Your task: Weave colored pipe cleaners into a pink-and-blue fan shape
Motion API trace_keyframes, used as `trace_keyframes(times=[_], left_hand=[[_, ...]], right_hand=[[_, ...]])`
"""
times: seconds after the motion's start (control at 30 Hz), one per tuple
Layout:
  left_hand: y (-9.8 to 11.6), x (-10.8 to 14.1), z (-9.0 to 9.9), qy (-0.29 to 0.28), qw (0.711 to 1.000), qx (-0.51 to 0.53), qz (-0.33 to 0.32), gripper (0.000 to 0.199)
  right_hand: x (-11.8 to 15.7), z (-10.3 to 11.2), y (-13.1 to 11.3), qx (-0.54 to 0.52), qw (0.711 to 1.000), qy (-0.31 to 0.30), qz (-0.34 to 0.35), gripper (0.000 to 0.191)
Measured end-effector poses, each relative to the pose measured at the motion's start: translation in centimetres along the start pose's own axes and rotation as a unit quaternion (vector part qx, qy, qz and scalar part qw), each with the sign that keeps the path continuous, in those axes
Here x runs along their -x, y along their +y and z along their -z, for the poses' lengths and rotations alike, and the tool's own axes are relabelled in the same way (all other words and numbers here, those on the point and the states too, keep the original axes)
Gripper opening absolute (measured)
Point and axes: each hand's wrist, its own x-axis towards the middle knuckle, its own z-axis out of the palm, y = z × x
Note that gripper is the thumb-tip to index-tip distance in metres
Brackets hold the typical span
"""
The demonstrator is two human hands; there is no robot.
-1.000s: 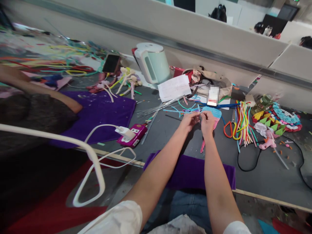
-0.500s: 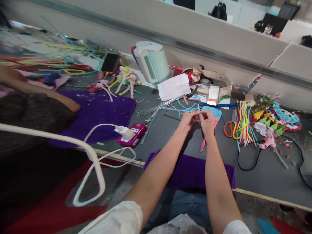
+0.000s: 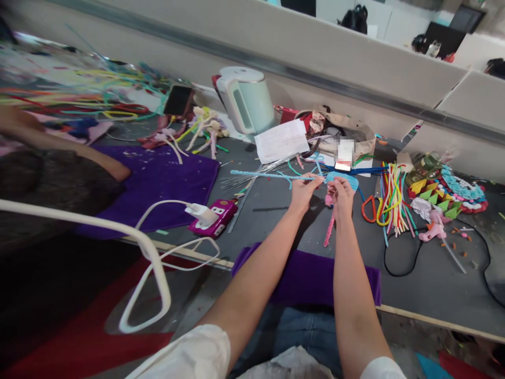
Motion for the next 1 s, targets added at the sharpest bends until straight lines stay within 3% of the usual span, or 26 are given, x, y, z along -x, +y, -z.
trace_keyframes(times=[0.13,0.23,0.33,0.6,0.77,0.93,1.0], left_hand=[[-0.2,0.0,0.1,-0.01,0.994,-0.071,-0.077,0.016],[-0.1,0.1,0.2,-0.022,0.987,-0.107,-0.118,0.015],[-0.1,0.1,0.2,-0.023,0.988,-0.107,-0.112,0.016],[-0.2,0.0,-0.1,-0.005,1.0,0.001,0.015,0.025],[0.1,0.1,-0.2,-0.02,0.99,0.099,0.101,0.031],[-0.1,-0.2,0.3,-0.06,0.963,0.148,0.219,0.031],[-0.3,-0.3,0.5,-0.068,0.952,0.159,0.255,0.031]], right_hand=[[0.1,-0.1,0.0,-0.041,0.995,-0.022,-0.084,0.035],[0.4,-0.5,0.2,-0.051,0.995,-0.026,-0.082,0.03],[0.5,-0.7,0.3,-0.033,0.998,-0.02,-0.058,0.029],[0.7,-1.1,0.5,0.115,0.987,-0.02,0.108,0.031],[1.1,-1.1,0.6,0.24,0.95,-0.029,0.199,0.021],[1.5,-1.1,0.3,0.37,0.887,-0.018,0.276,0.013],[1.6,-1.1,0.2,0.384,0.876,-0.02,0.291,0.013]])
